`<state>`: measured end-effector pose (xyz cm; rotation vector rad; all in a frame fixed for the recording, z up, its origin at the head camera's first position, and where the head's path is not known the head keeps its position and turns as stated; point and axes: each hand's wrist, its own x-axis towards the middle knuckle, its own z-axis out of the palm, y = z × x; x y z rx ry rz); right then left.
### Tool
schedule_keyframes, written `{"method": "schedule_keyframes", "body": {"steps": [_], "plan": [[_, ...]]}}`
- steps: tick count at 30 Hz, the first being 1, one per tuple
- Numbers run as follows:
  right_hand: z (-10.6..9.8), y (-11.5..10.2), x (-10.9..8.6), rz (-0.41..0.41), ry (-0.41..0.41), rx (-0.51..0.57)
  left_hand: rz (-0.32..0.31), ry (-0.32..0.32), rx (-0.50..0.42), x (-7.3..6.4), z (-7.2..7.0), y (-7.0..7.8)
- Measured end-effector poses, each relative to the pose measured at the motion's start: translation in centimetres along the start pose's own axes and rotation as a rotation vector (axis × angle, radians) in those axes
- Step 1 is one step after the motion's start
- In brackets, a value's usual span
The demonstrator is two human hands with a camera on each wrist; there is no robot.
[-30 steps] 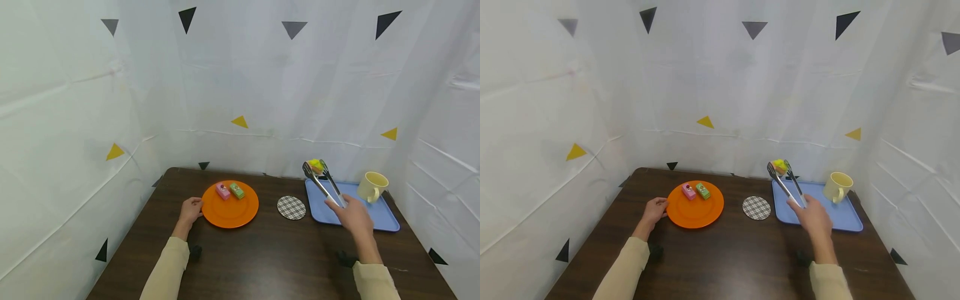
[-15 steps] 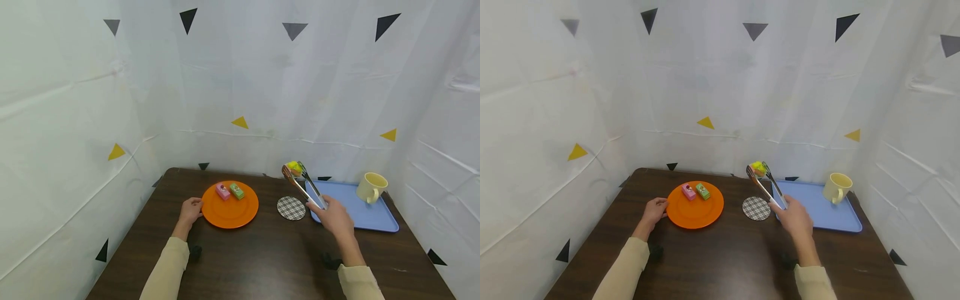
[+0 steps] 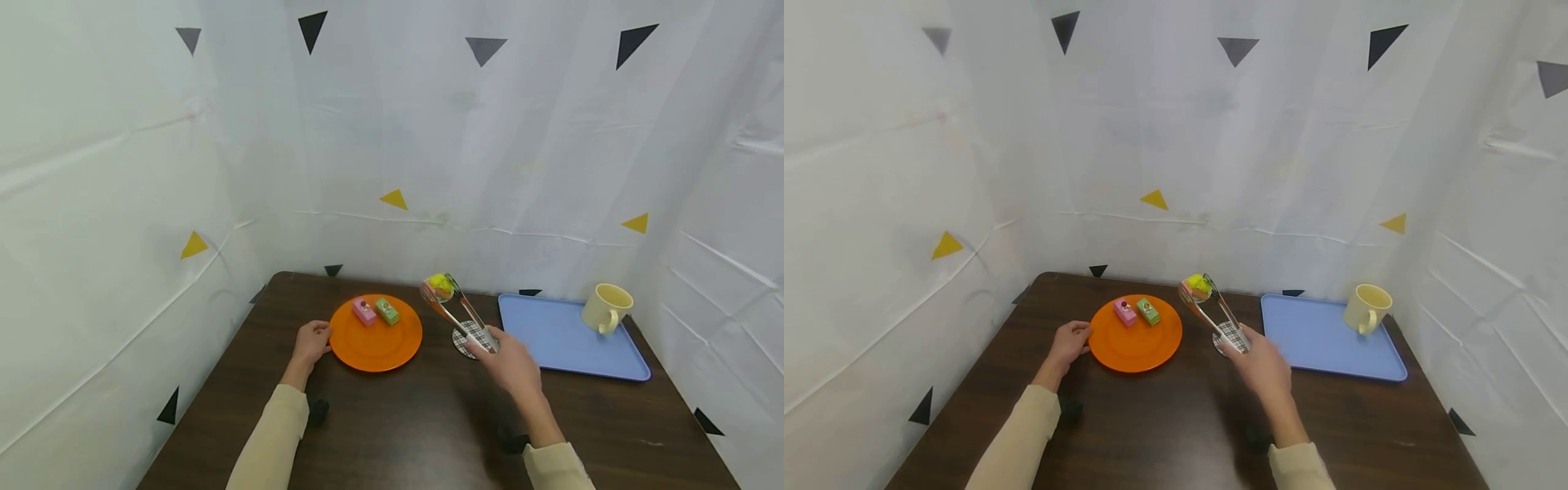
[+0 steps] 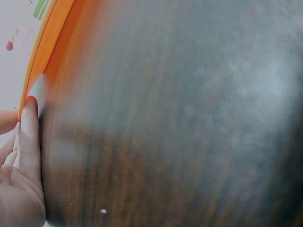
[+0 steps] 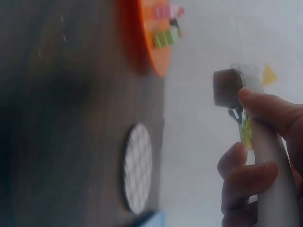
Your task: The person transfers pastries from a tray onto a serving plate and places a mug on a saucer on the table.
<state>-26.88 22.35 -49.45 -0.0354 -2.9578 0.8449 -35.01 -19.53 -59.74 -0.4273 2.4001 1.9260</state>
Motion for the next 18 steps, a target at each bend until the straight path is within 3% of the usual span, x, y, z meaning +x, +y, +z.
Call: {"method": "schedule_keyframes", "body": {"steps": [18], "plan": [[5.4,-3.9,-1.4,-0.035,-0.093,0.079,0.009,0.004,0.001,-0.9,0.2,0.6]]}}
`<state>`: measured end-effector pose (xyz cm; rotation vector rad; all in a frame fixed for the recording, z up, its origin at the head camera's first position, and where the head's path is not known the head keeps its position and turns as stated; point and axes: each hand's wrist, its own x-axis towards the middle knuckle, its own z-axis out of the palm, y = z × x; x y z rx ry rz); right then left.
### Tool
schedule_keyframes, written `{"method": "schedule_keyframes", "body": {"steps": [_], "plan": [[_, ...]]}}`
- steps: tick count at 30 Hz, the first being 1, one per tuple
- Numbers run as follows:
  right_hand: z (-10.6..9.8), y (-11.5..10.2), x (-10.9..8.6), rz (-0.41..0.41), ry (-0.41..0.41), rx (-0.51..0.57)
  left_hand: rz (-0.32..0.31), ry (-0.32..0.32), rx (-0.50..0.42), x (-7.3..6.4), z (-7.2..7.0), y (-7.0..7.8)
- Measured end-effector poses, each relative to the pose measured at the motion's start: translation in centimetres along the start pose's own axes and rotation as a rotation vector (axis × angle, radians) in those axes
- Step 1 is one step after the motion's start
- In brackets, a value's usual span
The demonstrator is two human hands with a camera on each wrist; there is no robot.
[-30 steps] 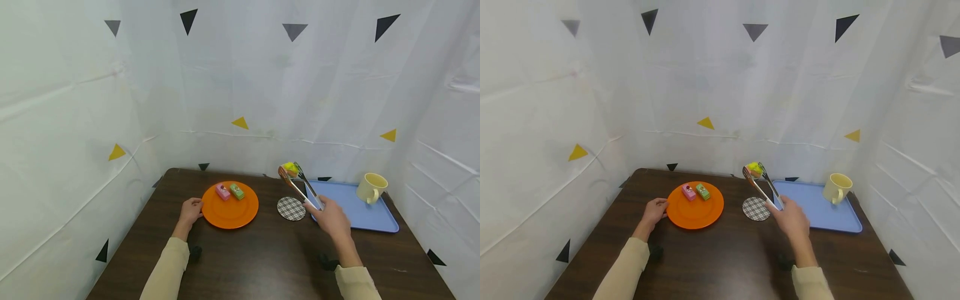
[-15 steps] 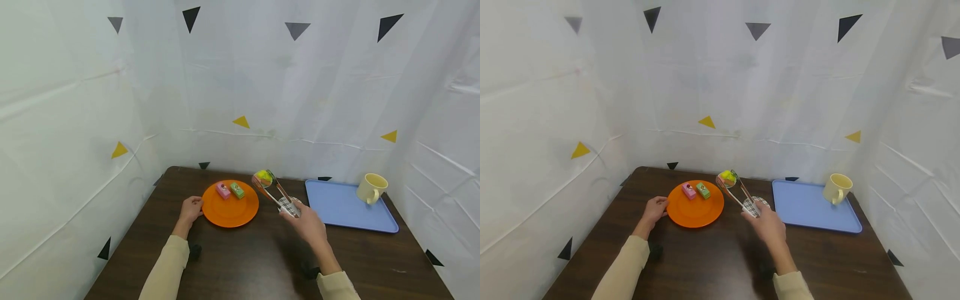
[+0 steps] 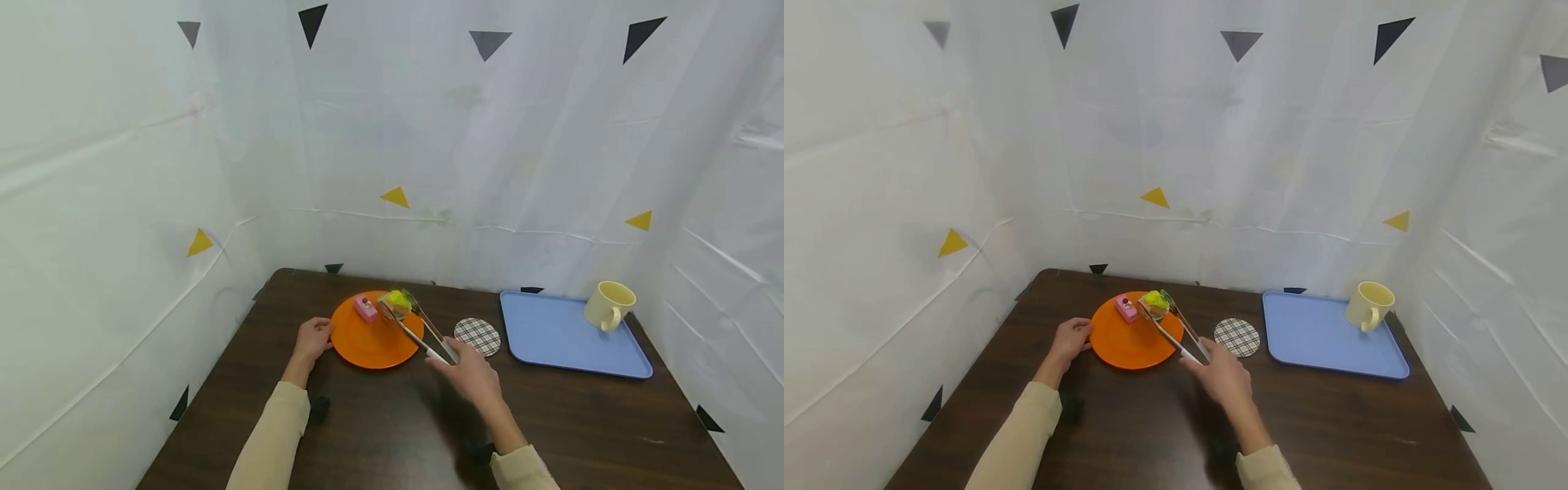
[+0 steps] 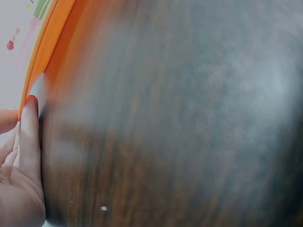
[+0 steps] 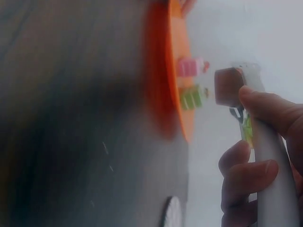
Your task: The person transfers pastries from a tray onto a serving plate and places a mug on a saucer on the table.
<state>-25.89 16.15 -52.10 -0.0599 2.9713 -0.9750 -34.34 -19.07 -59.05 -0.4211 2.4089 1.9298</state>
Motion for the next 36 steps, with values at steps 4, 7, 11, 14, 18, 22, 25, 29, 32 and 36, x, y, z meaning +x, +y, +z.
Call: {"method": "schedule_keyframes", "body": {"steps": [4,7,11,14,18,22,25,29,32,36], "plan": [[1.2,-0.3,0.0,0.006,-0.025,0.011,-0.006,0.002,-0.006,-0.1,0.1,0.0],[1.9,-0.5,0.0,0.005,-0.038,0.008,-0.009,0.004,-0.007,-0.2,0.1,-0.1],[2.7,-0.5,0.2,0.005,-0.053,-0.004,-0.005,0.005,-0.014,-0.3,0.1,0.0],[3.1,-0.6,0.2,0.018,-0.072,0.002,-0.001,0.002,-0.017,-0.3,0.1,0.0],[3.5,-0.7,0.1,0.028,-0.094,0.021,0.001,-0.001,-0.012,-0.2,0.2,0.0],[3.7,-0.6,0.1,0.028,-0.098,0.025,0.004,-0.004,-0.011,-0.1,0.2,-0.1],[4.0,-0.5,0.1,0.028,-0.097,0.027,0.005,-0.011,-0.017,0.0,0.2,-0.3],[4.3,-0.5,0.2,0.026,-0.094,0.029,0.010,-0.017,-0.023,0.0,0.1,-0.5],[4.4,-0.6,0.2,0.029,-0.091,0.031,0.015,-0.016,-0.023,0.0,0.1,-0.5],[4.4,-0.8,0.3,0.026,-0.086,0.029,0.008,-0.011,-0.023,0.0,0.2,-0.4]]}}
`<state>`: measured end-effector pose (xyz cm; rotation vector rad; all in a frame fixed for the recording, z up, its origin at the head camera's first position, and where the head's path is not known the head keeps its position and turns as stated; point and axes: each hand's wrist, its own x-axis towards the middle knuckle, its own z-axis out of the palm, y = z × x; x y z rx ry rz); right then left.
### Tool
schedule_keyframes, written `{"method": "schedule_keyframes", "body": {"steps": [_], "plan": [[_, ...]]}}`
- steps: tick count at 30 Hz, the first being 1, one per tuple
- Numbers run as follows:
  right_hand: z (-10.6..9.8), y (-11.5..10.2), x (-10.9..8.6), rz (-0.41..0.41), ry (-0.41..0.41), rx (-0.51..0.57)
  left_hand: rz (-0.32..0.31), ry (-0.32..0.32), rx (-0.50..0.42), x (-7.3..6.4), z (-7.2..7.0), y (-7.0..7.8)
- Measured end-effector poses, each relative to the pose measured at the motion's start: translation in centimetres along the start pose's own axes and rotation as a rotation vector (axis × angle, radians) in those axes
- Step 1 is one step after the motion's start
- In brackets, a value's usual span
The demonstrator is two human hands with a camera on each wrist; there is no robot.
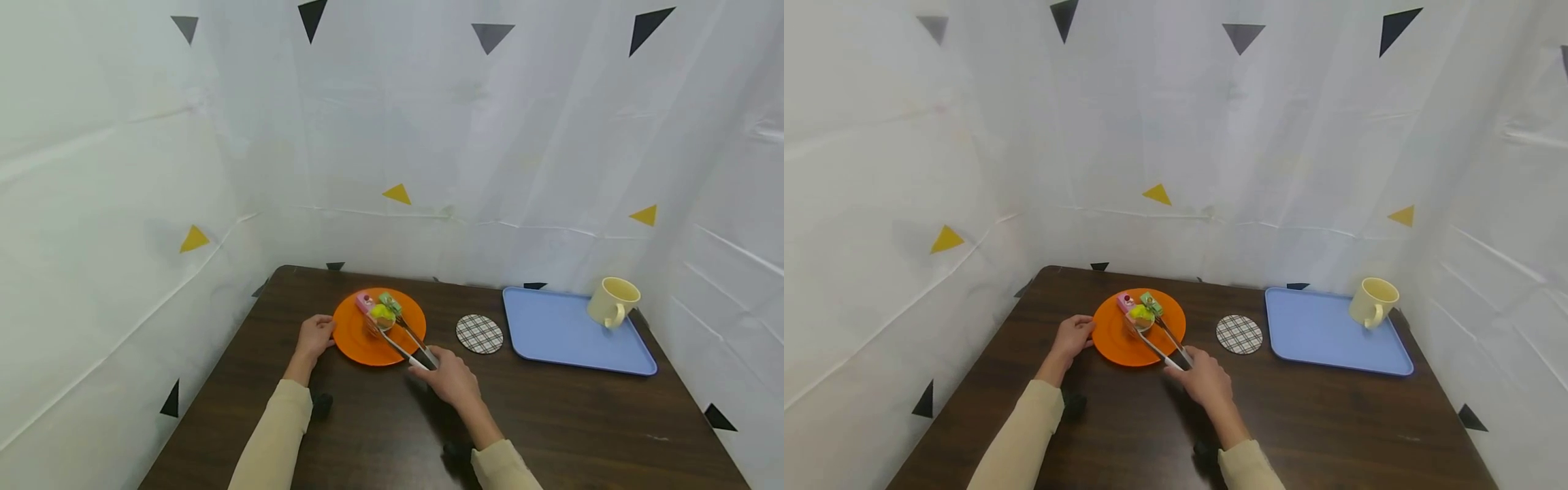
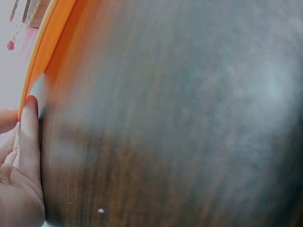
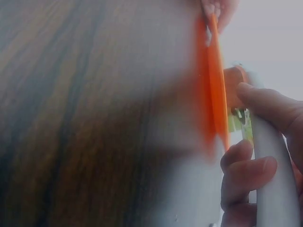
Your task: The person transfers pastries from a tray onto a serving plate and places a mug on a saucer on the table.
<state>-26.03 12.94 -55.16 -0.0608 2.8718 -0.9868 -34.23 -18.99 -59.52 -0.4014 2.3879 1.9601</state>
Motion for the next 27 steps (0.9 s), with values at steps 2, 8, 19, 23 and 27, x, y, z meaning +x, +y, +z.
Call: {"method": "schedule_keyframes", "body": {"steps": [2,8,19,23,27], "plan": [[-0.06,-0.12,0.02,-0.004,0.006,-0.002,-0.003,0.003,0.000,0.05,0.02,0.09],[-0.16,-0.16,-0.11,0.008,0.005,-0.016,-0.005,-0.001,0.006,0.03,0.08,0.15],[-0.45,-0.19,-0.43,0.020,-0.012,-0.041,-0.005,0.003,0.004,0.18,-0.02,-0.05],[-0.49,-0.09,-0.56,0.030,-0.024,-0.048,-0.002,0.004,0.006,0.11,0.00,-0.11],[-0.51,0.15,-0.74,0.034,-0.029,-0.059,0.008,0.005,0.008,-0.19,0.10,0.01]]}}
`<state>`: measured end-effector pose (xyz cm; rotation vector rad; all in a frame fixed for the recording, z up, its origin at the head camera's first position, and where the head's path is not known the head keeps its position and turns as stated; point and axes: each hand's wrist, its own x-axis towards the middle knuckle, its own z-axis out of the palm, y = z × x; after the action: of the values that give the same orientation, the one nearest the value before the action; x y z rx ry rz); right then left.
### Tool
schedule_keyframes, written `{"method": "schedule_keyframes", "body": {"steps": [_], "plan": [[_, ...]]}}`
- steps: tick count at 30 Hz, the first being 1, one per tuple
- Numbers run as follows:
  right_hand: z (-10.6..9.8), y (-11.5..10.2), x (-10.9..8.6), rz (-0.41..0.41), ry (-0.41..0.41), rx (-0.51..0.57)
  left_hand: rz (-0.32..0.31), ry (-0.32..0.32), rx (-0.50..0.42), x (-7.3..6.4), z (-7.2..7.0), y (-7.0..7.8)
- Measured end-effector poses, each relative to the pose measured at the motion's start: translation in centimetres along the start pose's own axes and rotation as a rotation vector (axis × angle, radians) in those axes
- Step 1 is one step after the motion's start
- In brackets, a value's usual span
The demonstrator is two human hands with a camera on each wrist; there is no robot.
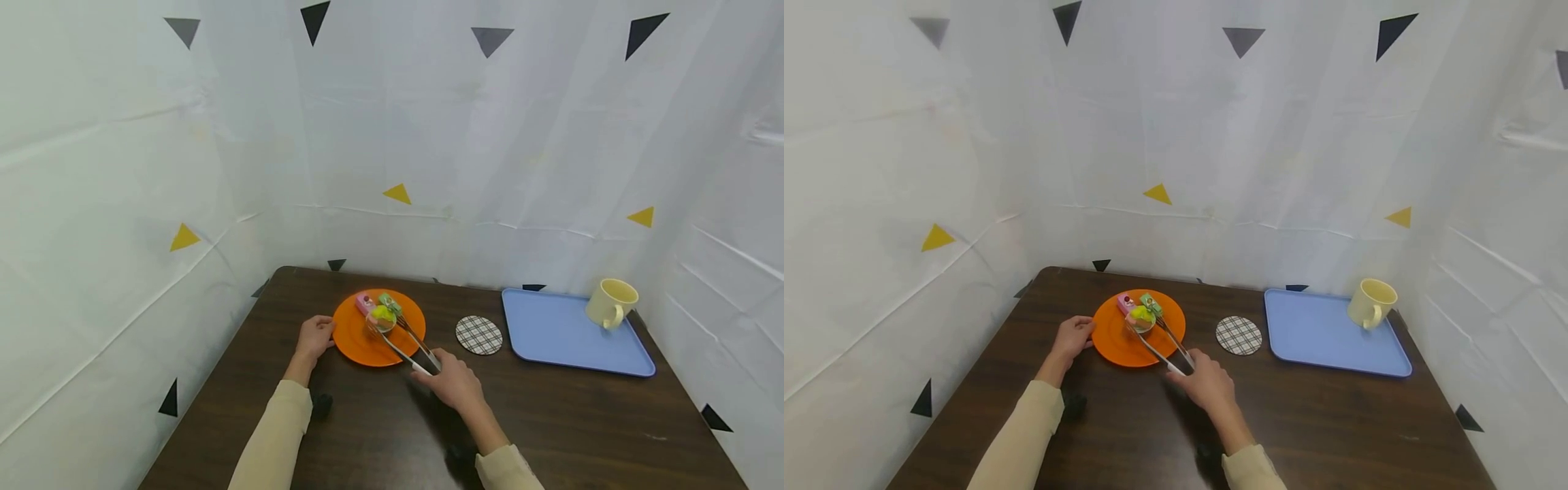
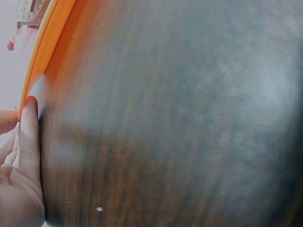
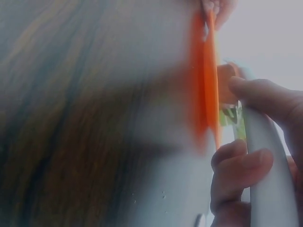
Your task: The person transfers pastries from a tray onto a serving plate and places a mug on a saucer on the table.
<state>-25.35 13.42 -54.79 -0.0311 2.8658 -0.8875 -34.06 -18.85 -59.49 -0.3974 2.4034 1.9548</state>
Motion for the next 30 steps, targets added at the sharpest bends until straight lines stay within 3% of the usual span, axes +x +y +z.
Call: {"method": "schedule_keyframes", "body": {"steps": [21,30], "plan": [[-1.0,1.3,-1.5,0.034,-0.003,-0.023,-0.024,-0.015,-0.008,0.3,-0.2,0.0],[-2.7,2.1,-2.8,0.060,-0.001,-0.043,-0.023,-0.021,0.009,0.1,-0.2,0.1]]}}
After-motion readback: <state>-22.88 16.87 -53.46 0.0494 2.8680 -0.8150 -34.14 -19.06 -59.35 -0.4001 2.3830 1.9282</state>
